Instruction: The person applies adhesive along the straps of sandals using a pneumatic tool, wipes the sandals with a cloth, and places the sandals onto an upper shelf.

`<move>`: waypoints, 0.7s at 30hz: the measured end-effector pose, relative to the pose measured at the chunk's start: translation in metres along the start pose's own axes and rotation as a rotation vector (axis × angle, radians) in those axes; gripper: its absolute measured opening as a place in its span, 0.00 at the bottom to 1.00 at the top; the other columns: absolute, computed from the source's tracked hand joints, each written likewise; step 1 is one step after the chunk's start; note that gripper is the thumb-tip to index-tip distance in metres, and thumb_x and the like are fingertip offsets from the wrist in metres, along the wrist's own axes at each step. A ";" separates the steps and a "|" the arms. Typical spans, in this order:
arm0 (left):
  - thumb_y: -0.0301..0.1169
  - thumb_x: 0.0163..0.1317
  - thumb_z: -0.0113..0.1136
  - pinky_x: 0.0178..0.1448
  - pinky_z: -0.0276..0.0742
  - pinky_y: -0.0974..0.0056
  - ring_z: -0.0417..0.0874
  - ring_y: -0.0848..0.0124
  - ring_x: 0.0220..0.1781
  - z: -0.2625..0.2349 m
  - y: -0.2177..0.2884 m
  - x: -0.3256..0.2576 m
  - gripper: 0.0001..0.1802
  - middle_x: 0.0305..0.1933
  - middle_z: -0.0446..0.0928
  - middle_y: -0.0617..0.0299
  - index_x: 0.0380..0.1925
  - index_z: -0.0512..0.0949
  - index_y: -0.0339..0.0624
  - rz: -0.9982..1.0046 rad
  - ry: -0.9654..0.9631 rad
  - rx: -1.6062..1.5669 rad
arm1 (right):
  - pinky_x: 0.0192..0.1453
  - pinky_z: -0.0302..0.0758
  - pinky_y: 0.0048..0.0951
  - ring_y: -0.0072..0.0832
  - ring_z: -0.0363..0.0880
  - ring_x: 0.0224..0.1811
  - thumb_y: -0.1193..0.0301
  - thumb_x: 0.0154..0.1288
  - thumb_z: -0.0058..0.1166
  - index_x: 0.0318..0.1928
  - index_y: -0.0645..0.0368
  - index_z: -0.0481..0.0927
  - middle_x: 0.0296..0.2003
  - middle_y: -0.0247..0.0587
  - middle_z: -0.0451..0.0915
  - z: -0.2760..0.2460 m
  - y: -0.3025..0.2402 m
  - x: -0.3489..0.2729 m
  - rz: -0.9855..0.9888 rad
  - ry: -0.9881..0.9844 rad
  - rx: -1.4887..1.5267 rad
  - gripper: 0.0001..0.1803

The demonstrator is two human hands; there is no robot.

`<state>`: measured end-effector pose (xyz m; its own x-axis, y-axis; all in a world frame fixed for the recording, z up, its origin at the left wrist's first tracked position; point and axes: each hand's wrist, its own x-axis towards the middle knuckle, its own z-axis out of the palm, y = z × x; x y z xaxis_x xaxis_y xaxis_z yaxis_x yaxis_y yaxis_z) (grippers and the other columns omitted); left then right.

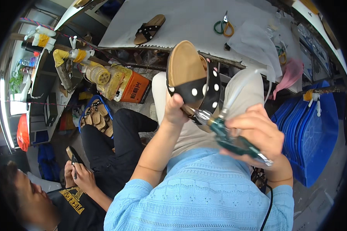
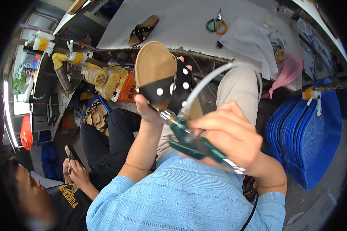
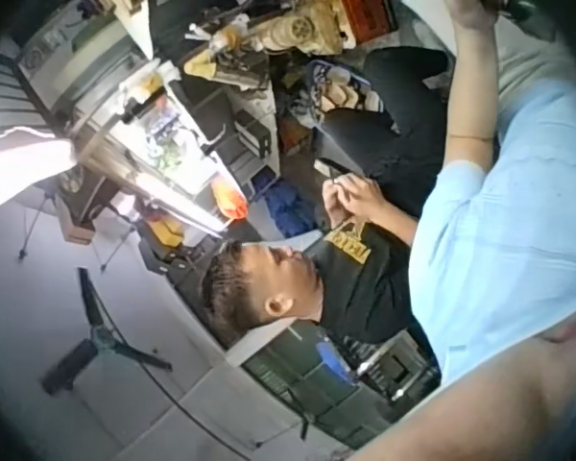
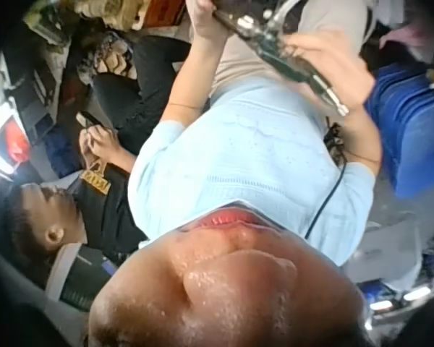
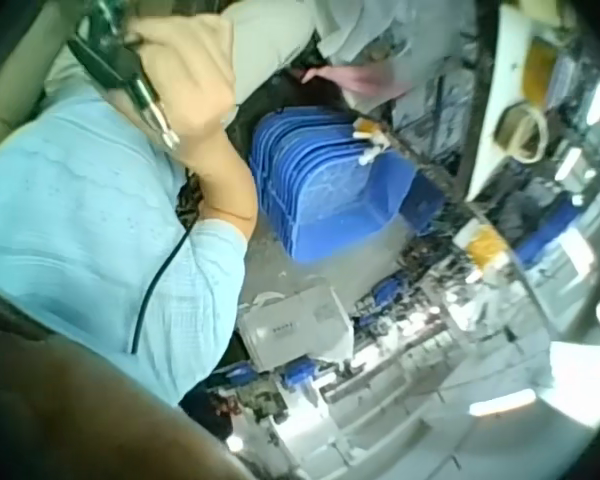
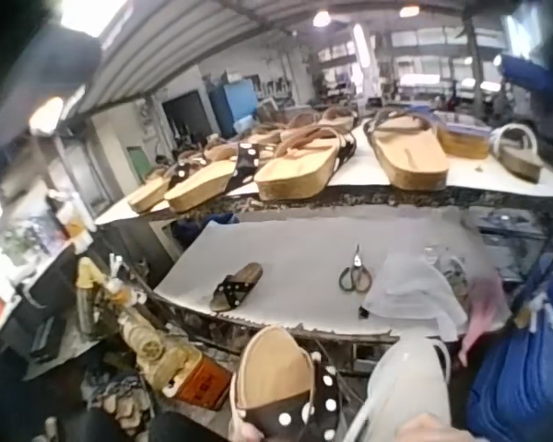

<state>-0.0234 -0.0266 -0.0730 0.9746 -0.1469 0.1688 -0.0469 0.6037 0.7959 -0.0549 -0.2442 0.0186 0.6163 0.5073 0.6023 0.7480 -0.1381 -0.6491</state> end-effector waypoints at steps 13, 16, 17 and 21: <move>0.58 0.22 0.90 0.77 0.62 0.57 0.69 0.58 0.75 -0.008 0.018 0.011 0.84 0.75 0.64 0.44 0.77 0.52 0.26 0.042 -0.198 0.328 | 0.37 0.74 0.29 0.31 0.81 0.32 0.76 0.46 0.78 0.28 0.67 0.83 0.33 0.47 0.85 -0.030 0.001 0.004 0.265 0.014 0.275 0.14; 0.61 0.21 0.89 0.77 0.63 0.56 0.69 0.56 0.75 -0.012 0.020 0.016 0.85 0.75 0.63 0.43 0.77 0.53 0.27 0.077 -0.214 0.400 | 0.37 0.74 0.29 0.30 0.81 0.32 0.76 0.46 0.79 0.28 0.66 0.84 0.33 0.46 0.86 -0.032 0.001 0.007 0.307 0.003 0.258 0.13; 0.61 0.21 0.89 0.77 0.63 0.56 0.69 0.56 0.75 -0.015 0.020 0.018 0.85 0.75 0.63 0.43 0.77 0.53 0.27 0.077 -0.213 0.400 | 0.37 0.74 0.29 0.30 0.81 0.32 0.76 0.46 0.79 0.28 0.66 0.84 0.33 0.46 0.86 -0.033 -0.001 0.009 0.307 0.002 0.259 0.13; 0.64 0.22 0.87 0.78 0.61 0.53 0.67 0.54 0.76 -0.021 0.023 0.023 0.83 0.77 0.61 0.41 0.76 0.56 0.26 0.198 -0.263 0.556 | 0.33 0.74 0.27 0.28 0.81 0.29 0.75 0.50 0.76 0.28 0.67 0.85 0.31 0.43 0.85 -0.043 -0.009 0.024 0.383 -0.048 0.192 0.11</move>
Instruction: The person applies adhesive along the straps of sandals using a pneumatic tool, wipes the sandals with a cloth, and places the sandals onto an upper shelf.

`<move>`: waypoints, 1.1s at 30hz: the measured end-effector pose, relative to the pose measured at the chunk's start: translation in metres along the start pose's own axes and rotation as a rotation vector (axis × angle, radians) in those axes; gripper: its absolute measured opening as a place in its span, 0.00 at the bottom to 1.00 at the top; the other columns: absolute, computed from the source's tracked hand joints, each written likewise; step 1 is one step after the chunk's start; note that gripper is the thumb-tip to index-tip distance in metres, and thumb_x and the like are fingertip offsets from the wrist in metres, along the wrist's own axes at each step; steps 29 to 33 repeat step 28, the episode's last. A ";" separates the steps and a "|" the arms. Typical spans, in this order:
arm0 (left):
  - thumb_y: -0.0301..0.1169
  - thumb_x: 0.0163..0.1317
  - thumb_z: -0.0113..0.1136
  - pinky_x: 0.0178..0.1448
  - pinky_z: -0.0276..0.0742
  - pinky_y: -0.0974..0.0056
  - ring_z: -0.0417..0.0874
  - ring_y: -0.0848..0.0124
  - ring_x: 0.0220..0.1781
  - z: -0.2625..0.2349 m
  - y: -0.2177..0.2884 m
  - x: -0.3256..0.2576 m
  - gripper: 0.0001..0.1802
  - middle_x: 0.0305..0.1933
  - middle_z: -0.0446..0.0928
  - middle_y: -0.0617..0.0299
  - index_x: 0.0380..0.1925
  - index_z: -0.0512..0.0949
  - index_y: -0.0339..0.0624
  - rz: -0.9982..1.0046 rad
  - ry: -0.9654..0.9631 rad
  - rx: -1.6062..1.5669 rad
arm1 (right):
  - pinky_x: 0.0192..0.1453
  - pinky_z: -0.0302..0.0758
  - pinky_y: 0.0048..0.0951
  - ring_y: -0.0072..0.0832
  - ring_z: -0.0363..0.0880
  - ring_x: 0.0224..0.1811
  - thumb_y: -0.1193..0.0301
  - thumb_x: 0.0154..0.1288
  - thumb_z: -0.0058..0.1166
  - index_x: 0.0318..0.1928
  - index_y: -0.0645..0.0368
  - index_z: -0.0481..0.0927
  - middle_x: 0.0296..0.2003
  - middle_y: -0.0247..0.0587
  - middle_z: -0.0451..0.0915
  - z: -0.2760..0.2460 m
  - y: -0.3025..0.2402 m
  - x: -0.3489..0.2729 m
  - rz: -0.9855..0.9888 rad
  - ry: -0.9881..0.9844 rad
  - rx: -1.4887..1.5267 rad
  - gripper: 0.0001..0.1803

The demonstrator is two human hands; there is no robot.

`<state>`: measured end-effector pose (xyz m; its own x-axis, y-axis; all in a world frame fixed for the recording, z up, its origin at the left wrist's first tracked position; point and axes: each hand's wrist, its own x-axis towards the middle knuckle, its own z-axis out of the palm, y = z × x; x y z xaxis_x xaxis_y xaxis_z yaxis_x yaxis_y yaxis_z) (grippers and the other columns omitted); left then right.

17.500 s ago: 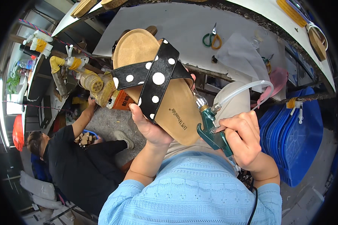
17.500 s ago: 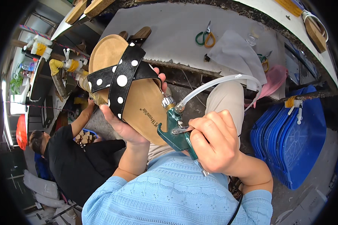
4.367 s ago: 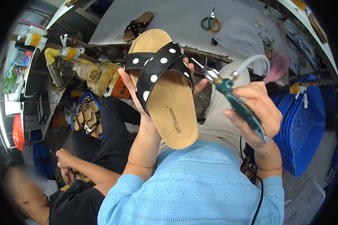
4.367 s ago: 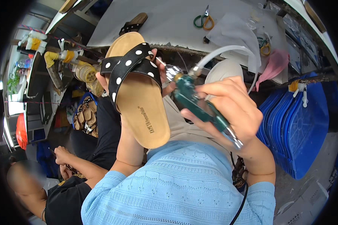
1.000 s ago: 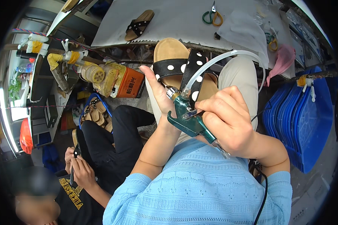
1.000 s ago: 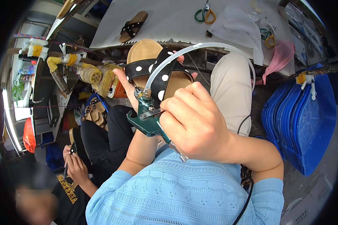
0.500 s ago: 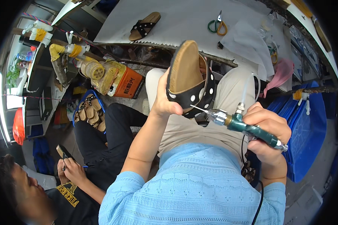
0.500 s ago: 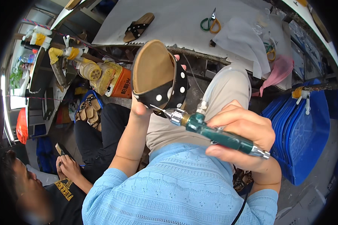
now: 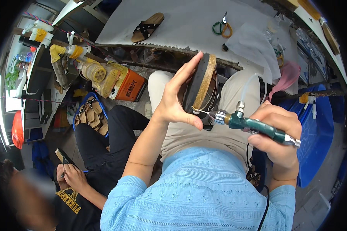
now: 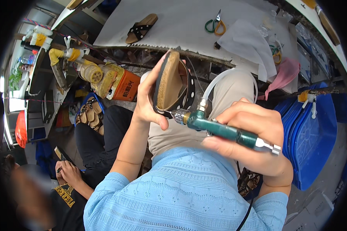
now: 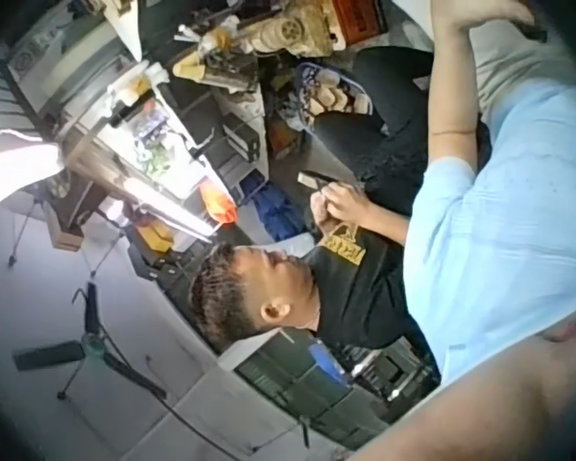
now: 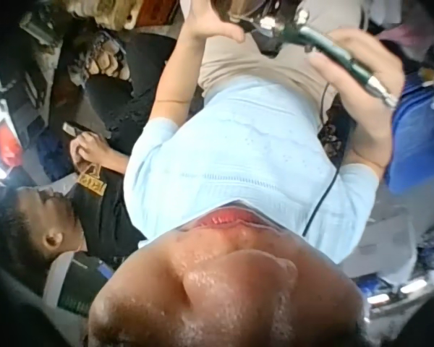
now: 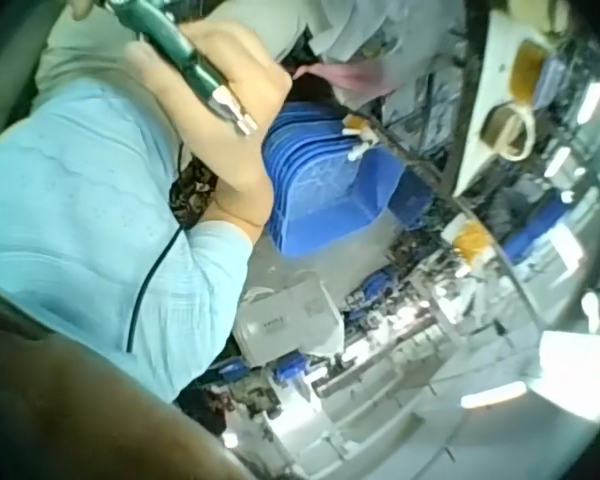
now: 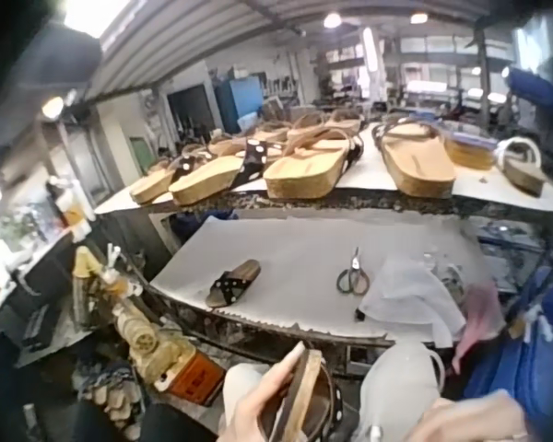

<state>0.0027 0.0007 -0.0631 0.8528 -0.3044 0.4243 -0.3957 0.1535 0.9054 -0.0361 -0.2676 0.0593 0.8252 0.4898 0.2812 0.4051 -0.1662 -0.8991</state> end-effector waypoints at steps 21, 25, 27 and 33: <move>0.65 0.68 0.49 0.80 0.55 0.30 0.64 0.42 0.76 -0.210 0.165 0.156 0.44 0.69 0.69 0.41 0.67 0.66 0.39 0.287 0.388 -0.819 | 0.40 0.84 0.37 0.39 0.86 0.32 0.58 0.65 0.66 0.27 0.71 0.79 0.33 0.56 0.86 -0.030 0.046 -0.034 0.195 0.529 0.517 0.24; 0.50 0.67 0.61 0.75 0.60 0.25 0.69 0.44 0.72 -0.259 0.165 0.186 0.33 0.65 0.74 0.47 0.64 0.70 0.41 0.125 0.753 -0.615 | 0.41 0.85 0.45 0.41 0.86 0.34 0.65 0.70 0.61 0.23 0.67 0.74 0.32 0.56 0.84 -0.032 0.062 -0.042 0.175 0.617 0.589 0.21; 0.53 0.69 0.60 0.73 0.63 0.27 0.69 0.45 0.73 -0.286 0.175 0.209 0.33 0.65 0.74 0.47 0.64 0.72 0.42 0.035 0.888 -0.486 | 0.41 0.85 0.46 0.42 0.86 0.34 0.67 0.71 0.60 0.22 0.65 0.71 0.32 0.57 0.83 -0.030 0.063 -0.036 0.214 0.663 0.582 0.22; 0.53 0.69 0.60 0.73 0.63 0.27 0.69 0.45 0.73 -0.292 0.170 0.208 0.33 0.65 0.74 0.47 0.64 0.72 0.42 0.027 0.896 -0.485 | 0.43 0.86 0.48 0.43 0.86 0.35 0.65 0.71 0.61 0.22 0.66 0.71 0.33 0.58 0.83 -0.032 0.067 -0.033 0.243 0.669 0.573 0.23</move>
